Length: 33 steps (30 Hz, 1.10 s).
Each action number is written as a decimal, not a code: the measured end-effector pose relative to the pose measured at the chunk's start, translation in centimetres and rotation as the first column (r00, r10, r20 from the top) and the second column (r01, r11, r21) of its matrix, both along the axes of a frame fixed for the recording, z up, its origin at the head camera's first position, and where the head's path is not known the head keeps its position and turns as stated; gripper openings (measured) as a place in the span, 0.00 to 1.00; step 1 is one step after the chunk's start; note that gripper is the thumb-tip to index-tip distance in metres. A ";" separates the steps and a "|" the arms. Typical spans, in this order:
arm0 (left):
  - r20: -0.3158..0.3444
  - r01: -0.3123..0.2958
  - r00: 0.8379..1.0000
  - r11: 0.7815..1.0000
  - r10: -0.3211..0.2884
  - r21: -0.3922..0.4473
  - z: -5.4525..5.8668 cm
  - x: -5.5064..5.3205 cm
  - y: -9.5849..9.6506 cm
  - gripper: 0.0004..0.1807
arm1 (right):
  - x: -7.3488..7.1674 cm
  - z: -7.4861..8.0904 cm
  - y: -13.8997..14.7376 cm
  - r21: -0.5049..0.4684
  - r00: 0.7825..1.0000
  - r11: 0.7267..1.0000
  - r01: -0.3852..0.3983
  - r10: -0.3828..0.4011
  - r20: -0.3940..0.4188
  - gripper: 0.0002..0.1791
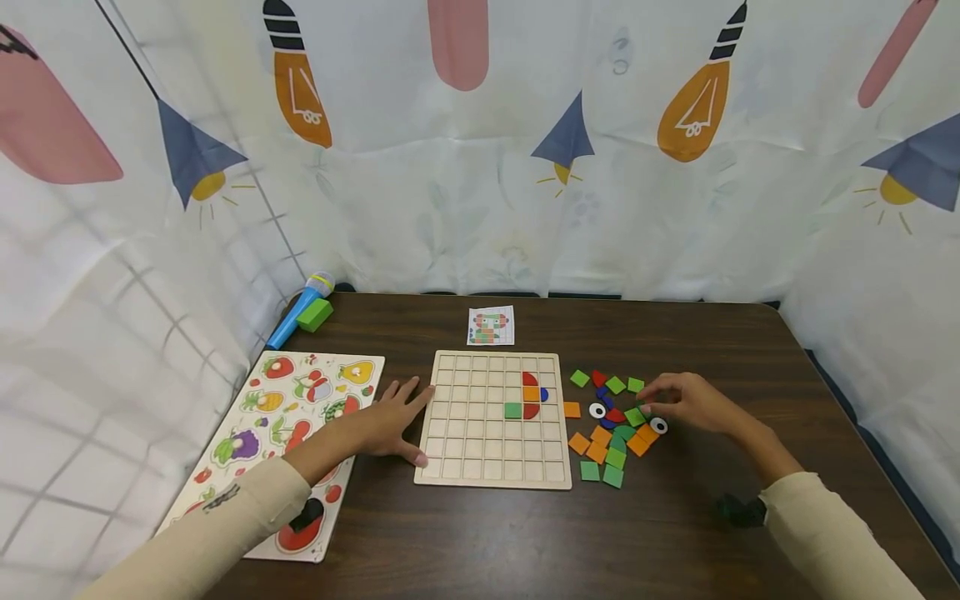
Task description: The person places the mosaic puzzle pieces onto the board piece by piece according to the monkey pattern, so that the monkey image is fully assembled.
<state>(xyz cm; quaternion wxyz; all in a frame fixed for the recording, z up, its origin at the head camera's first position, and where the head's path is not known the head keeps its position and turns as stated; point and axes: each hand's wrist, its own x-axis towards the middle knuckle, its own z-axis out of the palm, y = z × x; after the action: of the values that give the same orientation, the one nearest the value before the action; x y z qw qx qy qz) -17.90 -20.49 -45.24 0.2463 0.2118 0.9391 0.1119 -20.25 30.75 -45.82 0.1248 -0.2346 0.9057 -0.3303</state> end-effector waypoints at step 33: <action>0.012 0.000 1.000 1.000 0.000 -0.018 0.1 -0.1 0.1 0.63 | 2.0 -1.5 2.1 0.089 0.998 0.995 -0.048 0.052 -0.044 0.10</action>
<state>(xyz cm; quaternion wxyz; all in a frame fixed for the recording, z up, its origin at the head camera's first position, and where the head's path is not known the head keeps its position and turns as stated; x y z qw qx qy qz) -18.04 -20.39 -45.17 0.2538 0.2089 0.9386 0.1050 -18.29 32.89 -47.31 0.1224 -0.2590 0.9158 -0.2816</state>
